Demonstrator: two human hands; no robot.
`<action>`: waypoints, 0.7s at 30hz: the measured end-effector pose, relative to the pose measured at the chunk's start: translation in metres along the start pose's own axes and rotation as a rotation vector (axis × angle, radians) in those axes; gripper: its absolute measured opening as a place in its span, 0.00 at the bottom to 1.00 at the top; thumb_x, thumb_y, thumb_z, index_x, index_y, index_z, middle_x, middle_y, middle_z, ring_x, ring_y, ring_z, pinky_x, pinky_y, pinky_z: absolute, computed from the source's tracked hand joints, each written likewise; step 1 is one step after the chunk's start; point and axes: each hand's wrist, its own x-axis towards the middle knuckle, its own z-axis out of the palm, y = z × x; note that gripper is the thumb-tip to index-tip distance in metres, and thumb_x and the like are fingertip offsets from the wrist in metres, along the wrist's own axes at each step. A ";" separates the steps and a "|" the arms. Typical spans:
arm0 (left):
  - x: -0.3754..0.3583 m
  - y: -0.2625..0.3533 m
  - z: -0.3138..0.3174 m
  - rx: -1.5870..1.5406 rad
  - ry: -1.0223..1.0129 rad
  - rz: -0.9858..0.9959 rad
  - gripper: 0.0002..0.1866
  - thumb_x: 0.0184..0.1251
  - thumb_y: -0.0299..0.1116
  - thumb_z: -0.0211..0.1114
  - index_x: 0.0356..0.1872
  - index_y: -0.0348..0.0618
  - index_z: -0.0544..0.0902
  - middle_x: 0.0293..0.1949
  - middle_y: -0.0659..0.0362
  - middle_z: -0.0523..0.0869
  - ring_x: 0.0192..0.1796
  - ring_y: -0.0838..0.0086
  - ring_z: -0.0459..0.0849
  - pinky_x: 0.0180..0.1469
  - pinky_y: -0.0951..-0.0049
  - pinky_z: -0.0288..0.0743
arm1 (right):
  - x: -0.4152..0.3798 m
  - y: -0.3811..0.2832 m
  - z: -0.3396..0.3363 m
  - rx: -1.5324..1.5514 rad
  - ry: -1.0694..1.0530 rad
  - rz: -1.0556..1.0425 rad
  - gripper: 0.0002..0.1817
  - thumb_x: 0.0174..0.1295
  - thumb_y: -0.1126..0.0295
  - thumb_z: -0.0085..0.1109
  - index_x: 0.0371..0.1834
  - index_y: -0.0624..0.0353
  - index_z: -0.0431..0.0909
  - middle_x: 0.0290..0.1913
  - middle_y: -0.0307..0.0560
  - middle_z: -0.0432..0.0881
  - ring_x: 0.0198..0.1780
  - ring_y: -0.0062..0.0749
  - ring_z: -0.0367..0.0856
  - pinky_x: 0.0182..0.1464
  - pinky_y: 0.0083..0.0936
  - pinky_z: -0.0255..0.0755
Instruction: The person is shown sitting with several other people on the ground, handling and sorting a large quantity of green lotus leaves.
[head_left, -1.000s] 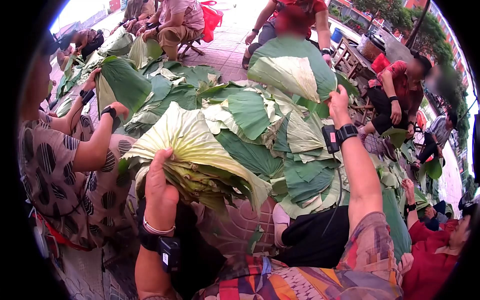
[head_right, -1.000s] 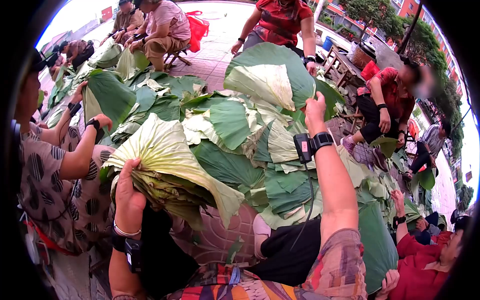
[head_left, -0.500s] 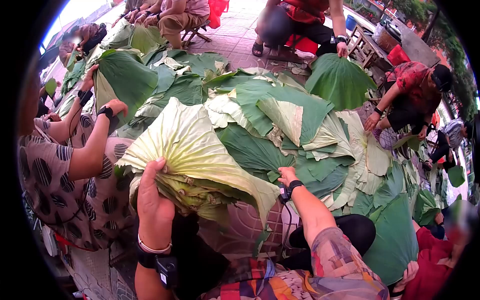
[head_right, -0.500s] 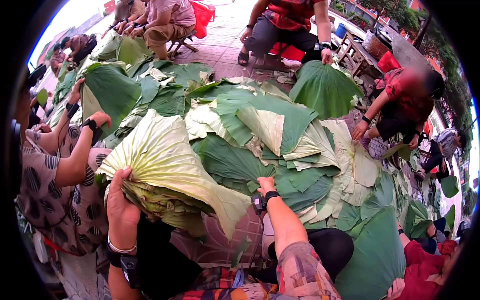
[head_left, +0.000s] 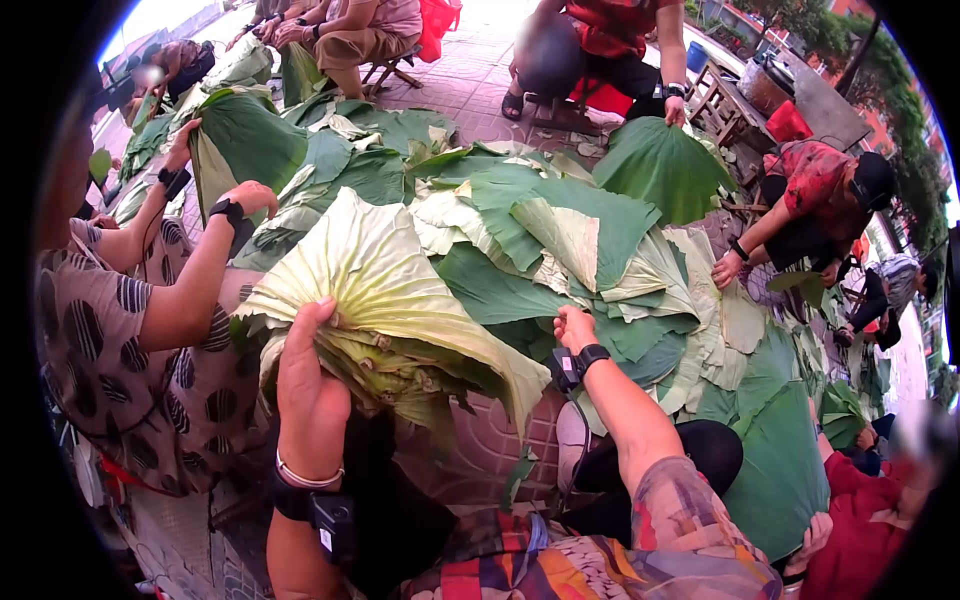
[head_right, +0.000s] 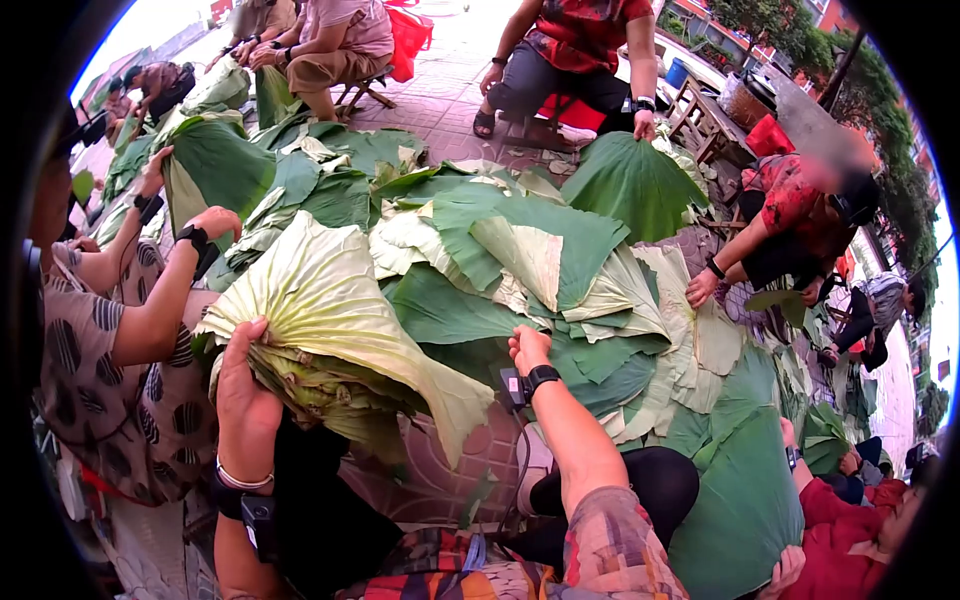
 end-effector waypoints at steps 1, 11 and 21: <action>0.004 0.000 -0.003 -0.041 0.005 -0.041 0.10 0.55 0.29 0.61 0.39 0.40 0.77 0.38 0.58 0.81 0.41 0.71 0.79 0.48 0.71 0.71 | -0.017 -0.024 0.013 0.014 -0.039 0.002 0.04 0.49 0.74 0.54 0.22 0.57 0.69 0.17 0.40 0.71 0.17 0.24 0.72 0.13 0.20 0.63; 0.007 -0.005 -0.010 -0.066 -0.092 -0.047 0.09 0.57 0.32 0.60 0.37 0.40 0.77 0.37 0.58 0.80 0.40 0.72 0.78 0.46 0.71 0.72 | -0.239 -0.275 0.093 0.184 -0.767 -0.751 0.03 0.50 0.77 0.55 0.27 0.58 0.73 0.24 0.39 0.77 0.24 0.25 0.77 0.24 0.19 0.68; 0.014 -0.003 -0.013 -0.044 -0.039 -0.076 0.10 0.55 0.31 0.60 0.37 0.38 0.77 0.38 0.57 0.80 0.40 0.71 0.79 0.46 0.72 0.72 | -0.168 -0.321 0.025 0.233 -0.462 -0.839 0.05 0.51 0.79 0.54 0.30 0.61 0.70 0.24 0.44 0.76 0.25 0.29 0.78 0.22 0.19 0.70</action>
